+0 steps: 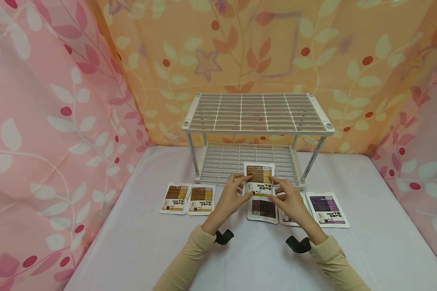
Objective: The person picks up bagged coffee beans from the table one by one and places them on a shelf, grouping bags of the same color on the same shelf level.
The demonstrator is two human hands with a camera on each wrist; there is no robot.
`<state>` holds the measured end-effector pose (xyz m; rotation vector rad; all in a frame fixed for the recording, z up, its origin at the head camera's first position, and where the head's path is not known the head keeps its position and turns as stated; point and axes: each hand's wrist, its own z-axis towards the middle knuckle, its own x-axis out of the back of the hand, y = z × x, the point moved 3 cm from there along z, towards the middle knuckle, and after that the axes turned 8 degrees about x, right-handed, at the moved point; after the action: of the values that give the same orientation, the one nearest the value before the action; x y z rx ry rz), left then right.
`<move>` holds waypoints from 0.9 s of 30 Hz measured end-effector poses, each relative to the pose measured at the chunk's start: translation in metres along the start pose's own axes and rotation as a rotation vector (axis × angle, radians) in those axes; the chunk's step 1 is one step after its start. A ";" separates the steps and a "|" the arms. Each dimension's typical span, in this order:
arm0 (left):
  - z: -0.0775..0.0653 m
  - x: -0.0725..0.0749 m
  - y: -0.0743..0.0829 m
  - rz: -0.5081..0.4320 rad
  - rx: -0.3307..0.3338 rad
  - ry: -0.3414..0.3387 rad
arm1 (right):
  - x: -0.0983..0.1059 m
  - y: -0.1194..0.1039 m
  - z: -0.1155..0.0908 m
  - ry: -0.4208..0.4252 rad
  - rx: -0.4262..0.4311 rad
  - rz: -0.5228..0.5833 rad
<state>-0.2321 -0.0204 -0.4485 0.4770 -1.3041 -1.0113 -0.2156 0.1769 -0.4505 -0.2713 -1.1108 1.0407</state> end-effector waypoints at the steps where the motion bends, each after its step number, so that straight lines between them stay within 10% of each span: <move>1: 0.000 0.000 0.002 -0.002 -0.004 0.003 | 0.002 -0.001 0.000 0.001 0.000 -0.001; 27: 0.013 0.004 0.044 0.045 -0.170 0.044 | 0.037 -0.017 0.005 0.182 0.103 -0.081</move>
<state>-0.2290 0.0020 -0.4080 0.3370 -1.1730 -1.0581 -0.2084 0.1954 -0.4149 -0.2318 -0.8943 0.9775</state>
